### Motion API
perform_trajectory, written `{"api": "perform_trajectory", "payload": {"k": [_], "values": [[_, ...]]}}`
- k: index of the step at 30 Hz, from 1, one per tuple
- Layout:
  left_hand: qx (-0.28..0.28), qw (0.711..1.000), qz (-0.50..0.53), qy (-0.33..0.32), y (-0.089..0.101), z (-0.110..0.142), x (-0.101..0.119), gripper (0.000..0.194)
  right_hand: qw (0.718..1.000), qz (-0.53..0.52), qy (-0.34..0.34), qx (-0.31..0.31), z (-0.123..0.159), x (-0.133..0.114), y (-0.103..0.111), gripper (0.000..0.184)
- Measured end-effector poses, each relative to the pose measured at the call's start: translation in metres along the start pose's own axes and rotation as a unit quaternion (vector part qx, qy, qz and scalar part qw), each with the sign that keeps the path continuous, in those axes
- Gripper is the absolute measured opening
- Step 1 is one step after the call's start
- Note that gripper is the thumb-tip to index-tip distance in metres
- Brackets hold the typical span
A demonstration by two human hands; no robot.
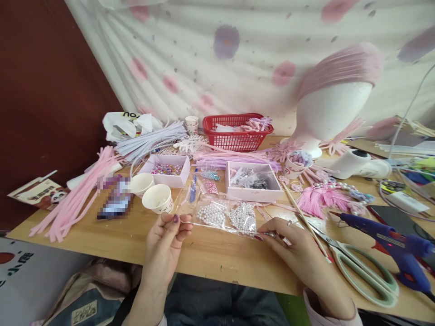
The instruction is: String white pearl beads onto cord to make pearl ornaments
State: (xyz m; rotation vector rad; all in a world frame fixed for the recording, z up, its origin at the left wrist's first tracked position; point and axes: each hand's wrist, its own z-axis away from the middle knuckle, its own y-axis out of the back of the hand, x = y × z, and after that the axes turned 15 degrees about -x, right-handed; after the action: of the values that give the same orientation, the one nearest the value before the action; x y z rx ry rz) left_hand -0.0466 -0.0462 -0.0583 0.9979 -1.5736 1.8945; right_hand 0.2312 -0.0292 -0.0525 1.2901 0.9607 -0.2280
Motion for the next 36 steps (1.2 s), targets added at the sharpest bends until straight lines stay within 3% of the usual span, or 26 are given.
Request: {"api": "perform_trajectory", "payload": {"k": [7, 15, 24, 29, 36], "values": [[0.000, 0.999, -0.016, -0.041, -0.004, 0.001, 0.000, 0.045, 1.000, -0.002, -0.006, -0.005, 0.000, -0.002, 0.004, 0.017], [-0.015, 0.999, -0.045, -0.027, -0.001, 0.003, 0.002, 0.043, 1.000, 0.005, -0.025, -0.009, 0.002, 0.002, 0.003, 0.016], [-0.012, 0.997, -0.059, -0.048, 0.004, 0.004, -0.001, 0.042, 1.000, 0.022, 0.001, -0.003, 0.003, -0.004, 0.001, 0.014], [-0.035, 0.993, -0.113, -0.030, 0.007, 0.007, 0.000, 0.040, 1.000, 0.024, -0.011, 0.001, 0.003, -0.001, -0.002, 0.014], [-0.041, 0.981, -0.181, -0.063, 0.015, 0.005, -0.006, 0.030, 0.998, 0.033, -0.056, 0.023, 0.003, 0.009, -0.002, 0.013]]}}
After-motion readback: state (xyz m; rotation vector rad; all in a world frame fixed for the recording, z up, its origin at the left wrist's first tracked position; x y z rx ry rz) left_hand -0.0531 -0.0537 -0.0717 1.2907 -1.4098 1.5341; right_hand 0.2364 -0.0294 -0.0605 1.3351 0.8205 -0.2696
